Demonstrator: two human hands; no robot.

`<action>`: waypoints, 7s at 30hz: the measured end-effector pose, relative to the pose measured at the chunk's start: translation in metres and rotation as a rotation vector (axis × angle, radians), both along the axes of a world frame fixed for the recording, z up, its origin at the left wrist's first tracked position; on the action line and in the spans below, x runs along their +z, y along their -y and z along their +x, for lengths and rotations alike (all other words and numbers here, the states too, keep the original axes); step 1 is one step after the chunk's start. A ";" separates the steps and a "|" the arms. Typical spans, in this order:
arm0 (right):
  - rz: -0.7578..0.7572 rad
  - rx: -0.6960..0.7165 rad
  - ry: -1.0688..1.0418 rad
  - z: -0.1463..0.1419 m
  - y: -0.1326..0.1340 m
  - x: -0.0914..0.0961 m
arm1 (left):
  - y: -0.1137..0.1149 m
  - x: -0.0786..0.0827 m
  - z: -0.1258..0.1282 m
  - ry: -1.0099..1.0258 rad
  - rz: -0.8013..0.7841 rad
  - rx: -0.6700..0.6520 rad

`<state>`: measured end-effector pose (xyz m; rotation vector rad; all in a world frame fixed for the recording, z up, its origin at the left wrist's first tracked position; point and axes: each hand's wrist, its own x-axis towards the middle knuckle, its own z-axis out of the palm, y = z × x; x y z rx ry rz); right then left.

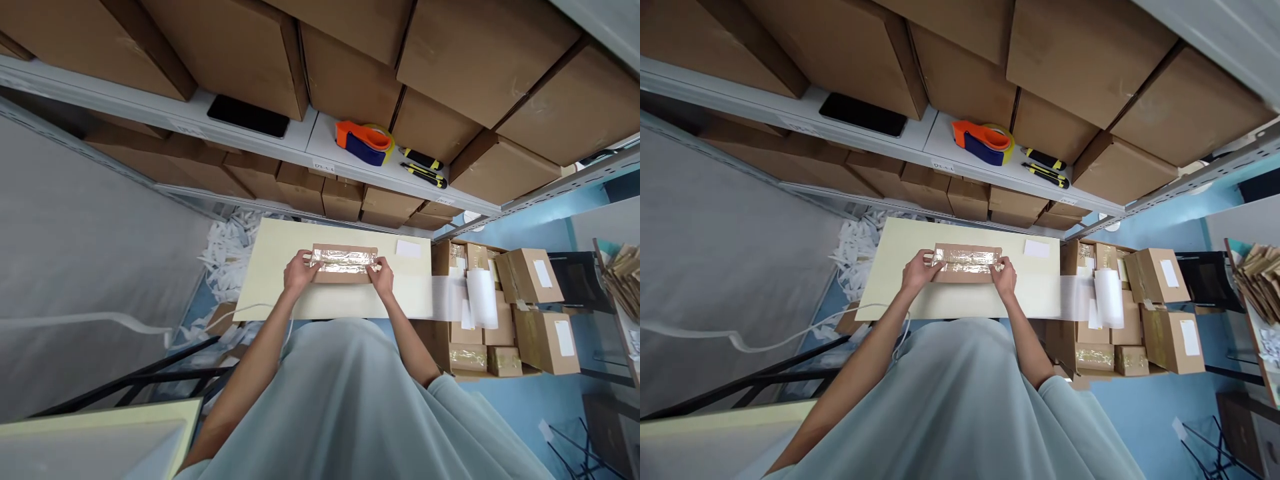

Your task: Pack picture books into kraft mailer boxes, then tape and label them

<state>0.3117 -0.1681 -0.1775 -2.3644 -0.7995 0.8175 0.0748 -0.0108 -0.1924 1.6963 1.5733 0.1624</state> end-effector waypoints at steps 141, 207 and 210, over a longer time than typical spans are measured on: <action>-0.329 0.907 -0.137 0.034 0.020 0.187 | 0.060 0.141 -0.065 0.601 -0.024 0.513; -0.796 0.985 -0.159 0.189 -0.039 0.115 | 0.025 -0.038 0.021 0.286 0.253 0.530; -0.802 1.001 0.052 0.166 -0.042 0.097 | 0.025 -0.039 0.023 0.276 0.267 0.537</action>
